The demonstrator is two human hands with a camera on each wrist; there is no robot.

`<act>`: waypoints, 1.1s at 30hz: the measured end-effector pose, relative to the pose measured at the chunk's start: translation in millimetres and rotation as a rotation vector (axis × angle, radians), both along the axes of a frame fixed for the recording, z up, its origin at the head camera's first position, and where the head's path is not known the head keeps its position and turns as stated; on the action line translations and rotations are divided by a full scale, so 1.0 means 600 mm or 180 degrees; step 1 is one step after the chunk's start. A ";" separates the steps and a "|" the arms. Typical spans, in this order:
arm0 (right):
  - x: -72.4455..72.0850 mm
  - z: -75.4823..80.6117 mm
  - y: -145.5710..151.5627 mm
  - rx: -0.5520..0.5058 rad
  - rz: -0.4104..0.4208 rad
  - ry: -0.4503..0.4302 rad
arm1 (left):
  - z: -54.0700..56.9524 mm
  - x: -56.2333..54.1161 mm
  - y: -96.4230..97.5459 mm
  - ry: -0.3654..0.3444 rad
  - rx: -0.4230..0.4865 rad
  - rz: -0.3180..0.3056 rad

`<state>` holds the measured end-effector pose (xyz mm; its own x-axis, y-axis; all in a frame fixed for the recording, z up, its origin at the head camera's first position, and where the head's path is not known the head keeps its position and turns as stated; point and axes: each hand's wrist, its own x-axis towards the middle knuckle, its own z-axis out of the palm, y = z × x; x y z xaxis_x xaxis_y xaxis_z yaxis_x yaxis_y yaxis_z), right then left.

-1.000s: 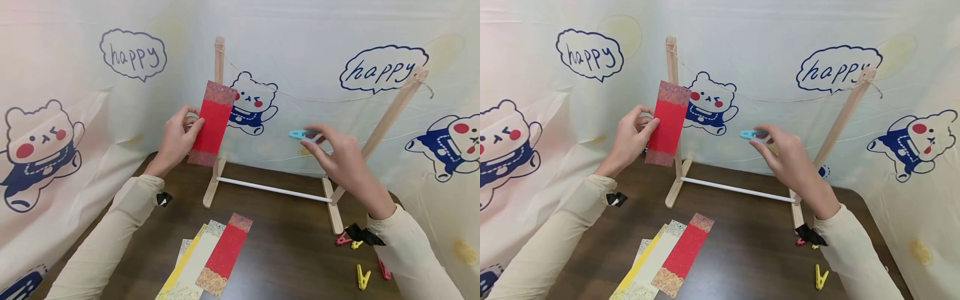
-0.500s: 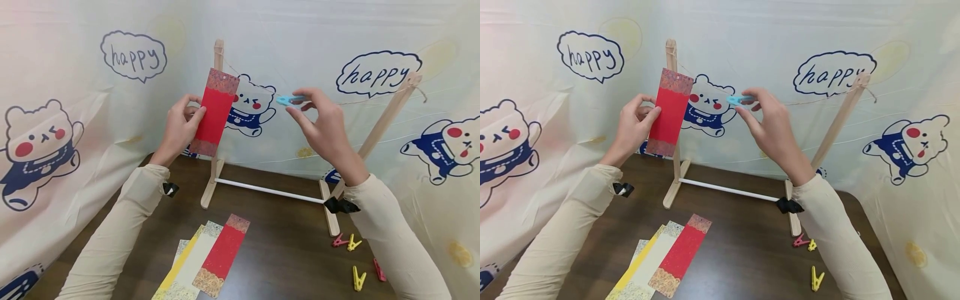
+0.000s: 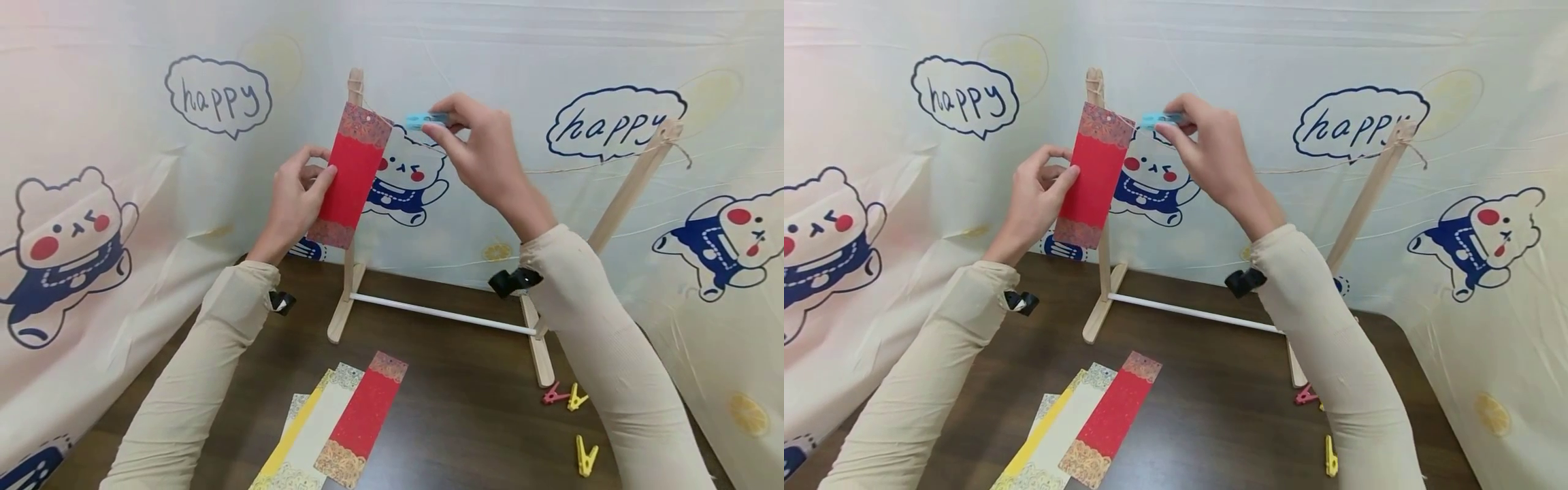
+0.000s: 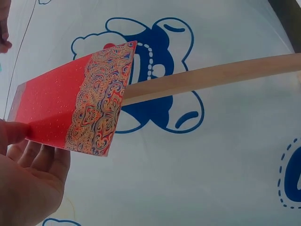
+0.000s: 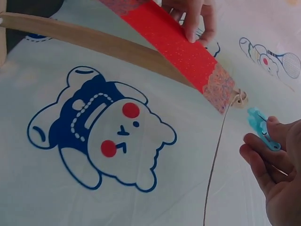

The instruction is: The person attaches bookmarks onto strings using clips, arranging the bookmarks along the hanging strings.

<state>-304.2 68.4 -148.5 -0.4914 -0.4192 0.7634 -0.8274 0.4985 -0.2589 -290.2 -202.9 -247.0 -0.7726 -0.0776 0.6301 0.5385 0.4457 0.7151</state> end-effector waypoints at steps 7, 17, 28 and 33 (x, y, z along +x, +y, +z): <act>-0.015 0.014 -0.036 0.0071 0.0093 -0.0183 | 0.003 0.001 -0.009 0.0054 0.0055 0.0080; -0.028 0.027 -0.051 0.0069 0.0048 -0.0098 | -0.001 -0.005 -0.008 0.0044 0.0087 0.0071; -0.040 0.042 -0.062 0.0202 0.0011 -0.0340 | 0.003 0.001 0.001 0.0073 0.0252 -0.0001; -0.046 0.036 -0.059 0.0124 -0.0005 -0.0458 | 0.002 0.005 0.011 0.0010 0.0294 -0.0046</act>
<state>-332.1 32.9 -126.9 -0.5954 -0.4462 0.6681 -0.7822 0.5118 -0.3553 -287.3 -196.5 -245.5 -0.7721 -0.1243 0.6232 0.5467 0.3701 0.7511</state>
